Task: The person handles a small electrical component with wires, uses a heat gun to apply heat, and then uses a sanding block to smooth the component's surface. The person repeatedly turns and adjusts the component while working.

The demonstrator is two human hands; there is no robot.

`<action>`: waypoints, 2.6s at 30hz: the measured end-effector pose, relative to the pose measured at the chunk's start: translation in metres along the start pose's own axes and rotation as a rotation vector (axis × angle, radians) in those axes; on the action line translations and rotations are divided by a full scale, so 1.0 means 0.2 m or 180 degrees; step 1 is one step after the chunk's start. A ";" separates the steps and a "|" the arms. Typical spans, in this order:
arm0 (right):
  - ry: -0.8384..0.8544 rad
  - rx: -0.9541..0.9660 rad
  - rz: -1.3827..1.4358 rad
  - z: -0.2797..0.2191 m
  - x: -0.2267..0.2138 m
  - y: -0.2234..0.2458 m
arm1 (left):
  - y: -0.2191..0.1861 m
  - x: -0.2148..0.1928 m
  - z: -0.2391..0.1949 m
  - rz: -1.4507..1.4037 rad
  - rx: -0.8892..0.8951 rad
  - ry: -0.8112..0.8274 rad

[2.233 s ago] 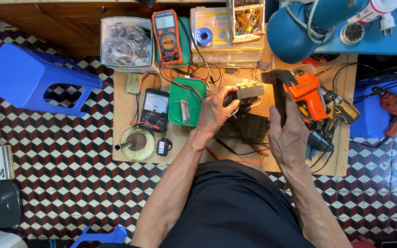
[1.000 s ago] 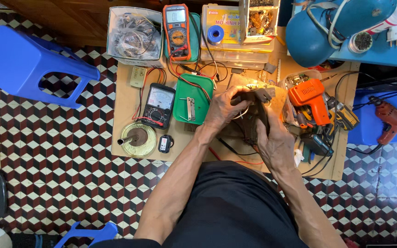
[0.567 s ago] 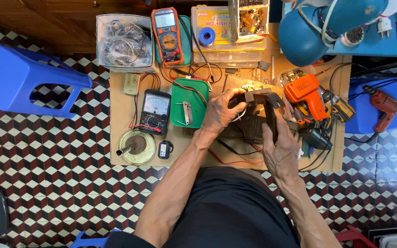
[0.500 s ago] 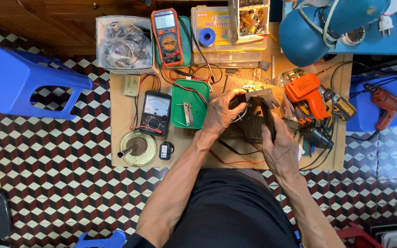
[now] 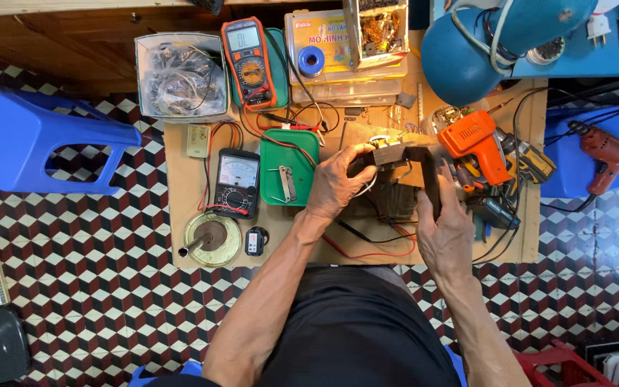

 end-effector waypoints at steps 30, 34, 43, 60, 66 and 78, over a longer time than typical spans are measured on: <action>-0.0241 -0.0458 0.0136 0.06 -0.04 0.08 | -0.01 -0.01 0.00 0.0042 0.0051 0.0043; -0.0303 -0.0918 -0.0855 0.03 0.00 0.15 | -0.02 0.00 0.00 0.0067 0.0022 0.0085; -0.0084 0.0029 -0.0125 0.01 -0.01 -0.04 | -0.01 0.01 0.01 0.0007 0.0022 0.0073; 0.0110 -0.0427 -0.0006 -0.06 0.13 0.15 | -0.03 -0.02 0.00 -0.0009 0.0152 0.0041; 0.0128 -0.0321 0.0046 -0.05 0.13 0.11 | 0.01 0.00 0.00 -0.0178 -0.0106 0.0054; 0.0284 0.1246 0.1524 0.07 0.03 -0.34 | 0.29 0.18 -0.17 -0.1259 -0.2048 0.0375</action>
Point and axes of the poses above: each hand's wrist, its own z-axis towards the middle knuckle, its own x-axis out of the palm, y = z × x, the point moved 10 cm from there along z, towards the middle knuckle, and after that the axes turned 14 degrees about x, right-handed, at the moved point
